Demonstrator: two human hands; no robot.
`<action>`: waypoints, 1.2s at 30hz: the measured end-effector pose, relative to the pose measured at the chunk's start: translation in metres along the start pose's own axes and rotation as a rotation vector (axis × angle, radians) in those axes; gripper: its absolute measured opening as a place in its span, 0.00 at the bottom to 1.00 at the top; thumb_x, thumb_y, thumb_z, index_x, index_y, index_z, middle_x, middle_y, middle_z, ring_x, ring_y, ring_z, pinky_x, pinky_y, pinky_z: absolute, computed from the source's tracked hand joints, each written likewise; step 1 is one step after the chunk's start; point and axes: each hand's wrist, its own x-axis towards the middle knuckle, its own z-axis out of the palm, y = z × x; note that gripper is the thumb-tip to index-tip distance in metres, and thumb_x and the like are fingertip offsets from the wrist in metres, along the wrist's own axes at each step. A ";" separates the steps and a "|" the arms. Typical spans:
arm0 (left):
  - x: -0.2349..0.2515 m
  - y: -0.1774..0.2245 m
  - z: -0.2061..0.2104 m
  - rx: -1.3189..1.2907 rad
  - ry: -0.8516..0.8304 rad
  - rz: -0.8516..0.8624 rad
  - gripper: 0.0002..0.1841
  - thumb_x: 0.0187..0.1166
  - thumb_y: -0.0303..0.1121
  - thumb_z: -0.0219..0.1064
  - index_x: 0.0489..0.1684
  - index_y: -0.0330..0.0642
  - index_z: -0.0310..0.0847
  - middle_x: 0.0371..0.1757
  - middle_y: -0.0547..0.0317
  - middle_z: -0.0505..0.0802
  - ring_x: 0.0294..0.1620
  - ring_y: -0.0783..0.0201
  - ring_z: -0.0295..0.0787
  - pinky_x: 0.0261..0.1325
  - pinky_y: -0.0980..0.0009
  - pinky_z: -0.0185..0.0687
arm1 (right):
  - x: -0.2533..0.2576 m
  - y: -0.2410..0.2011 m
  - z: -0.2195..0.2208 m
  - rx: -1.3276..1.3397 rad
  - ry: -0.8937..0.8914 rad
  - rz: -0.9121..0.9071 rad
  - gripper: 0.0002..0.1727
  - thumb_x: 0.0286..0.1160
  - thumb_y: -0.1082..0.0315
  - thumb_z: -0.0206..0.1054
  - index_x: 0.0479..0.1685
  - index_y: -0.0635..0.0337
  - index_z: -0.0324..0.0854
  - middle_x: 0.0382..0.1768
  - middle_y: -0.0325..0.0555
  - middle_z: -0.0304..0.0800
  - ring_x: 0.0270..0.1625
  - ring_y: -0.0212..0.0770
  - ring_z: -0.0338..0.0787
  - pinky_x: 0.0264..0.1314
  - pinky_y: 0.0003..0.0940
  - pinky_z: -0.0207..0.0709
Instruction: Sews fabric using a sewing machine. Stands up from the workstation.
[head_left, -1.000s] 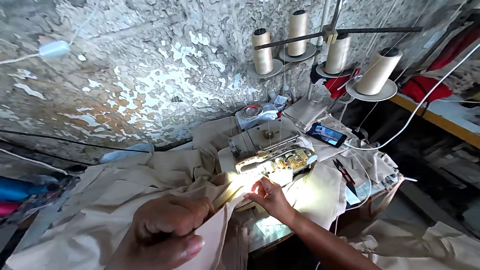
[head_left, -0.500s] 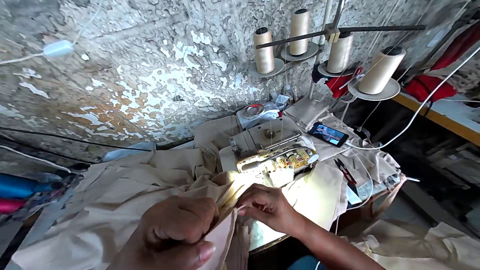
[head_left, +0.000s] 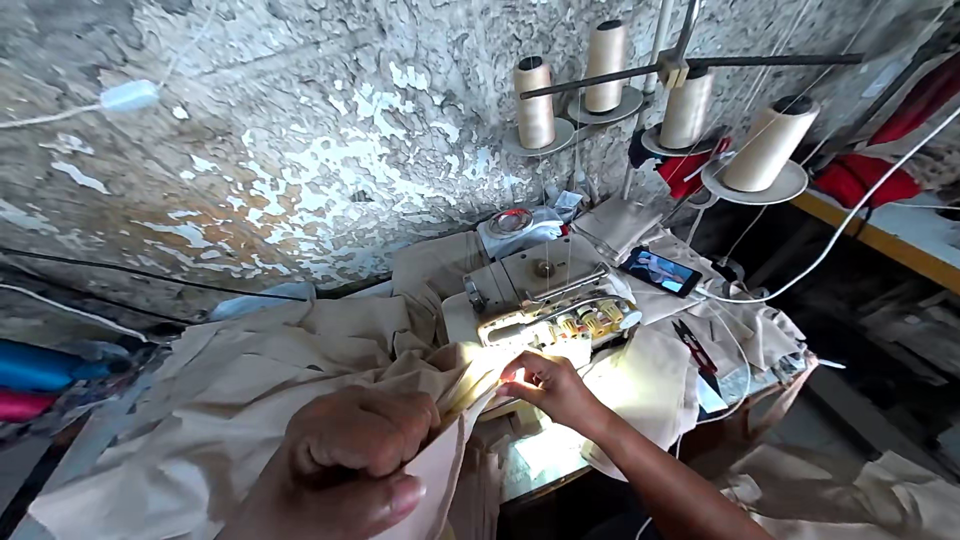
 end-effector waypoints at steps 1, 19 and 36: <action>-0.001 0.000 0.000 0.001 0.005 -0.004 0.12 0.82 0.35 0.68 0.23 0.50 0.77 0.27 0.74 0.83 0.34 0.81 0.82 0.47 0.81 0.78 | 0.000 -0.001 -0.002 0.001 -0.017 0.022 0.17 0.76 0.58 0.72 0.46 0.66 0.90 0.26 0.43 0.88 0.25 0.28 0.76 0.34 0.27 0.73; -0.002 0.001 0.001 0.015 0.004 -0.017 0.14 0.82 0.35 0.67 0.22 0.49 0.75 0.26 0.73 0.82 0.33 0.81 0.81 0.47 0.81 0.78 | -0.005 0.012 0.010 -0.017 0.154 -0.112 0.12 0.75 0.62 0.72 0.39 0.64 0.94 0.28 0.45 0.93 0.27 0.27 0.83 0.36 0.24 0.77; -0.001 0.002 0.001 0.043 -0.014 -0.010 0.15 0.82 0.35 0.66 0.21 0.50 0.72 0.24 0.73 0.77 0.30 0.81 0.76 0.42 0.83 0.73 | -0.003 0.010 0.007 0.042 0.118 -0.077 0.12 0.73 0.62 0.73 0.36 0.65 0.91 0.26 0.41 0.90 0.25 0.20 0.77 0.32 0.17 0.71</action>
